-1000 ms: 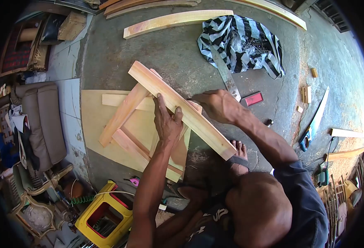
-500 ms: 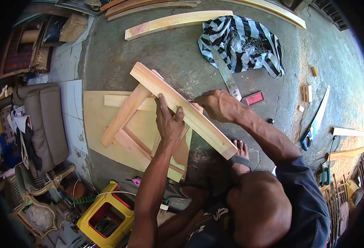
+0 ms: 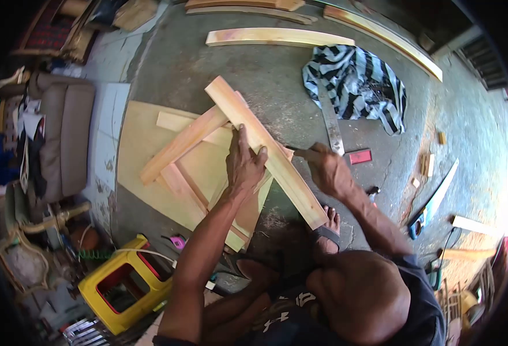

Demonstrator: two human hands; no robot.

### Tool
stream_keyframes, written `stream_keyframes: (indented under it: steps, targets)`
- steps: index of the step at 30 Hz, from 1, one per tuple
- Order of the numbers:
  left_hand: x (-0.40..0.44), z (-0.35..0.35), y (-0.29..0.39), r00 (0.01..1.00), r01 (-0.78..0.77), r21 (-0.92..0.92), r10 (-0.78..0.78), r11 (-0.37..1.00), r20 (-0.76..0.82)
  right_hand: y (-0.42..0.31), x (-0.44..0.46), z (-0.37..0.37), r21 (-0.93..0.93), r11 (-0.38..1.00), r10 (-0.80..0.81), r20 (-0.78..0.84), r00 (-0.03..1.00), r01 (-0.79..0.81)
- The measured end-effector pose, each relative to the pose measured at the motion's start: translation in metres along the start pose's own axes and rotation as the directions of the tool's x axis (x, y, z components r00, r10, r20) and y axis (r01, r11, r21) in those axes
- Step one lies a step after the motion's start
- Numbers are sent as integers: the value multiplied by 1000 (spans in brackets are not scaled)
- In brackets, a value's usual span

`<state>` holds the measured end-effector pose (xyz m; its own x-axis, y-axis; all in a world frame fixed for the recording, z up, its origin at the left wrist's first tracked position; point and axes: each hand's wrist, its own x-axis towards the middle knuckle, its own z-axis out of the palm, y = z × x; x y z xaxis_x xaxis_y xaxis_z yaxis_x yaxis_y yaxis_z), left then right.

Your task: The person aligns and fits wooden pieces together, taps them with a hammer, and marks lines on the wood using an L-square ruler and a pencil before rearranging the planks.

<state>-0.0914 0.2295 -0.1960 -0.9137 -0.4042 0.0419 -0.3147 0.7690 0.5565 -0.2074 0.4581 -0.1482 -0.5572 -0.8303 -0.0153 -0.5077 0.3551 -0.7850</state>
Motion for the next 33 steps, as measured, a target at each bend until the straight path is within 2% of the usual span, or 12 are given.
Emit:
stream_keyframes:
  steps: [2,4,8,11,15,16,18,19,23,26,28,33]
  targets:
    - [3,-6,-3,999,-53,20,53,998,-4,-13,-18,32,9,995,104,-154,983,-104]
    - [1,-24,-10,997,-75,37,75,997,4,-14,-36,69,-11,970,241,-119,963,-244]
    - [-23,-79,-41,986,-115,90,103,989,130,-4,-42,63,66,957,286,-58,957,-282]
    - [-64,-122,-45,983,6,113,-27,994,184,13,-66,44,-15,973,222,-213,951,-231]
    - [-123,-128,-70,973,220,39,-222,975,58,52,-107,18,-142,936,264,-323,909,-323]
    - [-137,-125,-78,967,254,-13,-254,967,16,64,-116,15,-196,885,355,-300,885,-421]
    - [-172,-112,-98,933,304,-4,-299,953,-201,81,-129,11,-319,800,426,-294,856,-508]
    - [-188,-106,-103,892,302,15,-277,953,-358,82,-136,5,-337,799,420,-281,863,-499]
    - [-248,-105,-98,745,514,-131,-517,848,-421,83,-146,9,-497,739,316,-342,885,-456]
    - [-269,-116,-103,884,398,11,-381,917,-270,65,-141,24,-575,705,192,-408,893,-414]
    - [-272,-134,-90,881,471,77,-464,879,-91,33,-129,31,-548,757,176,-353,919,-356]
    - [-273,-138,-88,863,478,203,-500,855,76,9,-115,55,-448,863,143,-229,963,-235]
